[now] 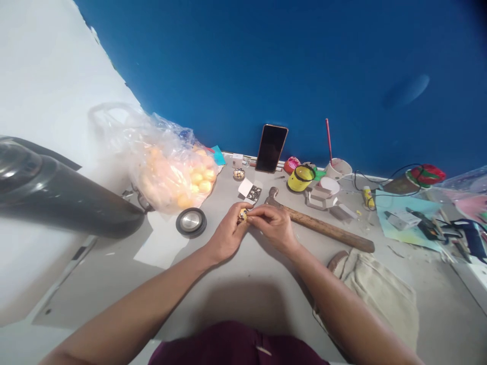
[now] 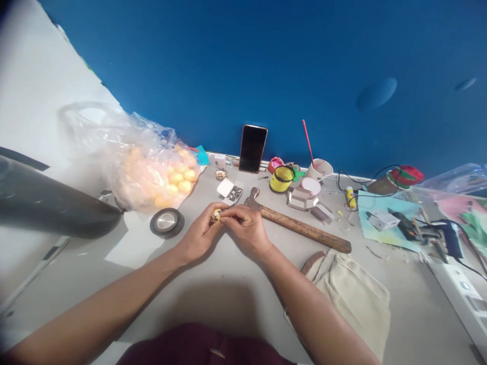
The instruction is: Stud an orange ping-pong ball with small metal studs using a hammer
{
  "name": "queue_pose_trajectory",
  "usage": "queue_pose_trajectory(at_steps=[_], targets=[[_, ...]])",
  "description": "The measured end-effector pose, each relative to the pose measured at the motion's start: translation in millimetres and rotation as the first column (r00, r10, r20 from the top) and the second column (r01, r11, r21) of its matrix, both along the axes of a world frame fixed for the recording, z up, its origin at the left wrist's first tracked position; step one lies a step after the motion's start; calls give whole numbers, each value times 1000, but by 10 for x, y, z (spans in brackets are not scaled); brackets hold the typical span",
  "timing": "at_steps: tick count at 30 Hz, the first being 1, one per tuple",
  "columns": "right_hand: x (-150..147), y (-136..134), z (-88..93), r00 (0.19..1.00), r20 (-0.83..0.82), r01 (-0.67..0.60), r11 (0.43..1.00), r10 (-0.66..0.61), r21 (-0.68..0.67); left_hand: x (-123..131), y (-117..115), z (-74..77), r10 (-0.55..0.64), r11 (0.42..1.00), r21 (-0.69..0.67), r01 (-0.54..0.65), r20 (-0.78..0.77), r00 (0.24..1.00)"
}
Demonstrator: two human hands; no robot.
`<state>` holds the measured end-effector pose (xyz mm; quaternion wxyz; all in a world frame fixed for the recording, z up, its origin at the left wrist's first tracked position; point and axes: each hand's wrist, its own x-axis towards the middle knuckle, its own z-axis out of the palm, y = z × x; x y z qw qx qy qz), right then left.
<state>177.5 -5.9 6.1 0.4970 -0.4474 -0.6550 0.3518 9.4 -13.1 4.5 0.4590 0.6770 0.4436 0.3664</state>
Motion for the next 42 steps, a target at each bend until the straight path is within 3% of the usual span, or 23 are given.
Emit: queue_pose_trajectory(at_steps=[33, 42], targets=[[15, -1, 5, 1000, 18, -2, 1000, 2, 2, 5, -11, 51, 16, 1000, 21, -15, -28, 999], [19, 8, -21, 999, 44, -30, 999, 29, 32, -23, -5, -28, 9, 999, 41, -7, -62, 998]])
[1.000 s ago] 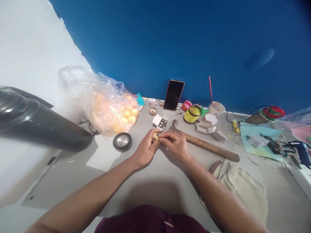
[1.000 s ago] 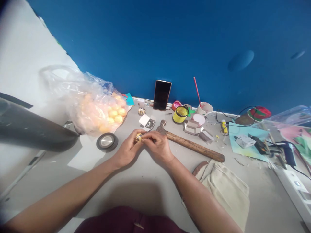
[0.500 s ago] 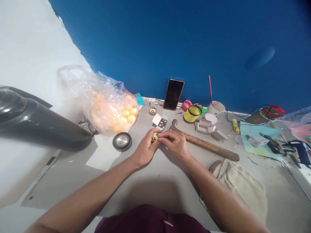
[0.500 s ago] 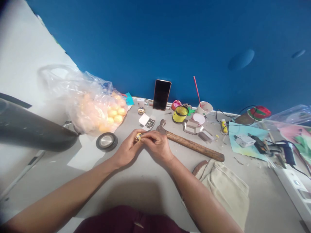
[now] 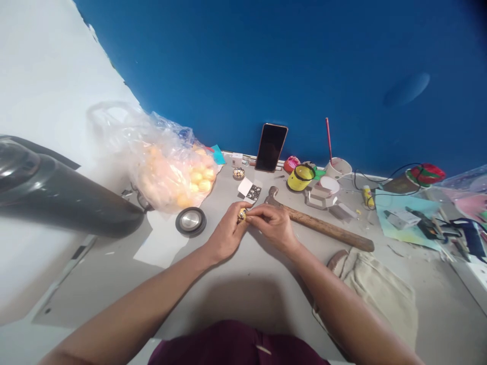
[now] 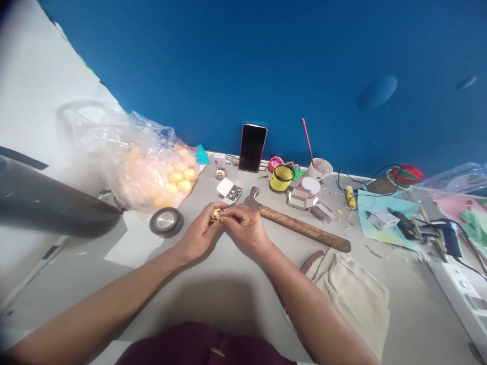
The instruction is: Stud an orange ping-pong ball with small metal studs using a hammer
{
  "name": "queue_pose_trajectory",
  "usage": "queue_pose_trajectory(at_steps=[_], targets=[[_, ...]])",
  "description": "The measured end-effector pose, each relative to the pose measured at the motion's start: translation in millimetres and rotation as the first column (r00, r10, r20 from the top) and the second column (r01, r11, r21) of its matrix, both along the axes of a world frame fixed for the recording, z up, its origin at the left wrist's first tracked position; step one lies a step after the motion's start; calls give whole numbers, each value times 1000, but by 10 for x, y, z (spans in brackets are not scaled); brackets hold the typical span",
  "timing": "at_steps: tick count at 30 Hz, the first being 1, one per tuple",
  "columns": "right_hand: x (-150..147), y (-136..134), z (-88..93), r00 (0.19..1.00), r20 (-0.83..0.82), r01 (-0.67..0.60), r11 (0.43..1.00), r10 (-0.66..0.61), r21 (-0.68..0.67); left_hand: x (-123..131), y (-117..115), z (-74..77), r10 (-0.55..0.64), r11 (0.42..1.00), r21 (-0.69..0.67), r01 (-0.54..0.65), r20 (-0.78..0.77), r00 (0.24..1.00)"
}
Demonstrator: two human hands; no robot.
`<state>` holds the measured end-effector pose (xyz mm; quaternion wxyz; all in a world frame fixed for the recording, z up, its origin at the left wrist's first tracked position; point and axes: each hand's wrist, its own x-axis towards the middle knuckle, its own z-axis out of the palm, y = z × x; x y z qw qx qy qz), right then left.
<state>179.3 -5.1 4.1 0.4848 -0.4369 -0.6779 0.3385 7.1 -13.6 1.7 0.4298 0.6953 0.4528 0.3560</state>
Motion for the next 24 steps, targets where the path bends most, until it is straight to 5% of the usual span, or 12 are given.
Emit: queue_pose_trajectory(at_steps=[14, 20, 24], targets=[[24, 21, -98, 964, 267, -115, 902, 0, 415, -2, 20, -14, -21, 999, -40, 21, 20, 1000], [37, 11, -68, 942, 334, -160, 900, 17, 406, 6, 20, 29, -56, 995, -76, 59, 42, 998], [28, 6, -1, 974, 227, -38, 975, -13, 221, 12, 32, 51, -40, 992, -113, 49, 87, 995]])
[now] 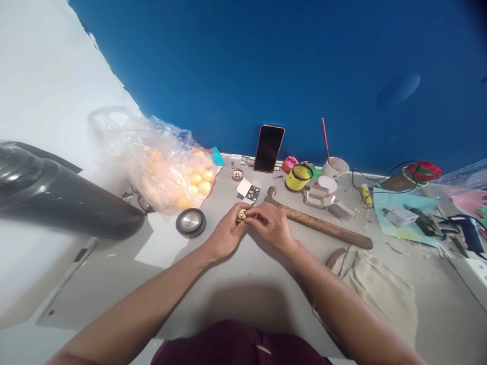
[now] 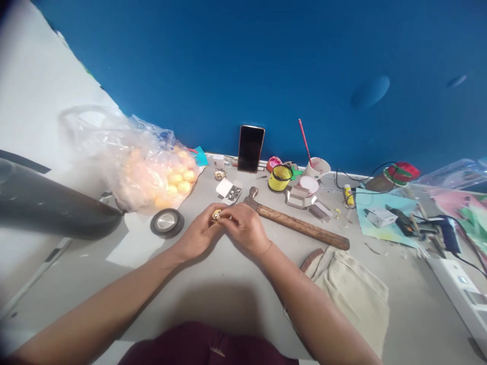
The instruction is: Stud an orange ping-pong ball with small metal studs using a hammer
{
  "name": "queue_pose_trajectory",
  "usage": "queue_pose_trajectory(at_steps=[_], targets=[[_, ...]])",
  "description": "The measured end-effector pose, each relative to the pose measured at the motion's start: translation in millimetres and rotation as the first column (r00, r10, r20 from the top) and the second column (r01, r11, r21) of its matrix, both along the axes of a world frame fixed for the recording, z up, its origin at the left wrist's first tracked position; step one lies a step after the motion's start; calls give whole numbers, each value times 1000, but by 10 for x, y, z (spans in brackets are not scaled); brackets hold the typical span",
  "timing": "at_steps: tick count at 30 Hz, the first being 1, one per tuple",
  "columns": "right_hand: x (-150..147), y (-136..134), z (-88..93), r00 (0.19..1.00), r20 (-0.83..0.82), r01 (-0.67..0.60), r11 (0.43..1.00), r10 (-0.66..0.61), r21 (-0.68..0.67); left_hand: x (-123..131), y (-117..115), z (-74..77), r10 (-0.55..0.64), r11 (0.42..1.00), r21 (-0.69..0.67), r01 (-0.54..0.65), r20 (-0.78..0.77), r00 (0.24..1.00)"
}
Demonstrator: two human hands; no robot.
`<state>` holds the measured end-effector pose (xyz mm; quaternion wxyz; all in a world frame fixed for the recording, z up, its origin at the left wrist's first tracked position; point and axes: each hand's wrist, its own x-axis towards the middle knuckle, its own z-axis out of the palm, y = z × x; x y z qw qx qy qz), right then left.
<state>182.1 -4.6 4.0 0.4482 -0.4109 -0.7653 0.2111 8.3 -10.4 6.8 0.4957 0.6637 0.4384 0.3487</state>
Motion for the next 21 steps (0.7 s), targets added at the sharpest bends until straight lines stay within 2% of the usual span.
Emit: queue_pose_trajectory(at_steps=[2, 4, 8, 21], targets=[[-1, -10, 47, 996, -66, 51, 986, -62, -157, 1, 6, 10, 9, 1000, -23, -8, 30, 1000], [1, -19, 92, 990, -120, 44, 960, -80, -276, 0, 8, 20, 19, 999, -30, -18, 38, 999], [-2, -20, 145, 980, -179, 5, 915, -84, -403, 1, -9, 39, 15, 1000, -12, -15, 23, 1000], [-29, -9, 196, 983, -152, 3, 839, -102, -544, 19, -65, -38, 2, 996, 86, 4, -68, 998]])
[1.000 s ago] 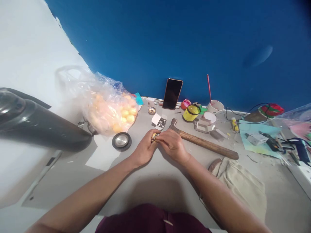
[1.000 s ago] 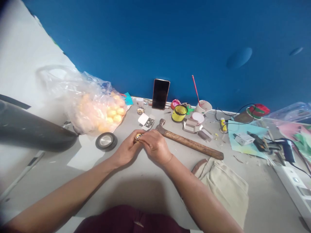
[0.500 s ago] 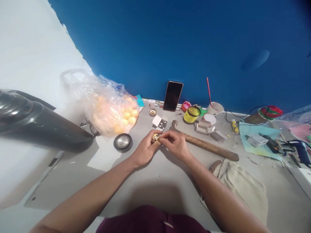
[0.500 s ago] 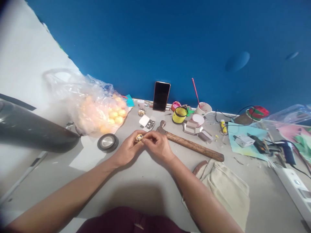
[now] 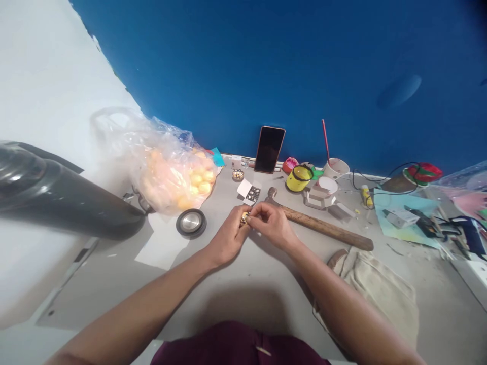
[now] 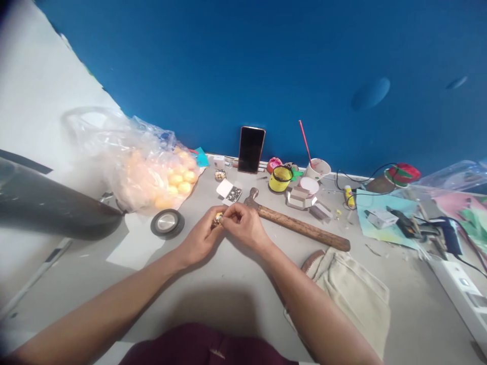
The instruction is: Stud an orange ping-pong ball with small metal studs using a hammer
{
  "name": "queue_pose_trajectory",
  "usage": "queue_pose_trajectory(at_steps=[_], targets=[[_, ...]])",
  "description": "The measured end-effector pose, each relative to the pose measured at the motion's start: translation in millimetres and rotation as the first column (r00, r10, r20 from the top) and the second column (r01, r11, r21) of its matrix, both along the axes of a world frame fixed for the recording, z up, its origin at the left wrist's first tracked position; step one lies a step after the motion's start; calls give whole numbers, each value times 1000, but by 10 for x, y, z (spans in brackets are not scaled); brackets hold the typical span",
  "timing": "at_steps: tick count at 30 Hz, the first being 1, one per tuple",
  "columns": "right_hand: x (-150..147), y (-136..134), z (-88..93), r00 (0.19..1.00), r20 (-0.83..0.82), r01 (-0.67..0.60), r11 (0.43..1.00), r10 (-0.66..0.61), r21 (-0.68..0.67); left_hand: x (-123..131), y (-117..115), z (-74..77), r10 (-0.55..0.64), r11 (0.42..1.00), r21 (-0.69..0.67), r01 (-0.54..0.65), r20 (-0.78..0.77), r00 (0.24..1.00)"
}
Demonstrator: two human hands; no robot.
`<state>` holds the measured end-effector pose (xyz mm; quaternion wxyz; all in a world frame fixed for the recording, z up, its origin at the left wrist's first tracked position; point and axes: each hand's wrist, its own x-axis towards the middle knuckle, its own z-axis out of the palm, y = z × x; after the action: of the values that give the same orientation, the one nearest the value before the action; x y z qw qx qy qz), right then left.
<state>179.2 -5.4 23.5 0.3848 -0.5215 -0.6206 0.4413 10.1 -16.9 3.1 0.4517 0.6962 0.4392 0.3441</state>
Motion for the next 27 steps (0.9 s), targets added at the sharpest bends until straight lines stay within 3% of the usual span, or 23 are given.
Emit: queue_pose_trajectory(at_steps=[6, 10, 14, 17, 21, 24, 27], targets=[[31, 41, 34, 989, -146, 7, 997, -18, -76, 31, -7, 90, 44, 992, -123, -32, 98, 994], [85, 58, 17, 982, -182, 46, 997, -56, -58, 47, 18, 95, 90, 949, -316, -5, 255, 963], [231, 120, -19, 980, 144, 117, 985, -136, 130, 49, 49, 77, 209, 838, -539, 85, 462, 862], [415, 200, -40, 855, 482, 65, 961, -193, 270, 43, 60, 97, 277, 800, -590, 110, 527, 803], [628, 283, -31, 727, 678, 0, 987, -110, 160, 26, 76, 136, 298, 772, -613, 171, 586, 753], [697, 307, -14, 707, 707, -31, 998, -16, 53, 16, 79, 154, 251, 793, -590, 150, 541, 803], [704, 310, -12, 641, 768, -41, 999, 16, 14, 18, 63, 143, 188, 889, -458, -2, 362, 913]])
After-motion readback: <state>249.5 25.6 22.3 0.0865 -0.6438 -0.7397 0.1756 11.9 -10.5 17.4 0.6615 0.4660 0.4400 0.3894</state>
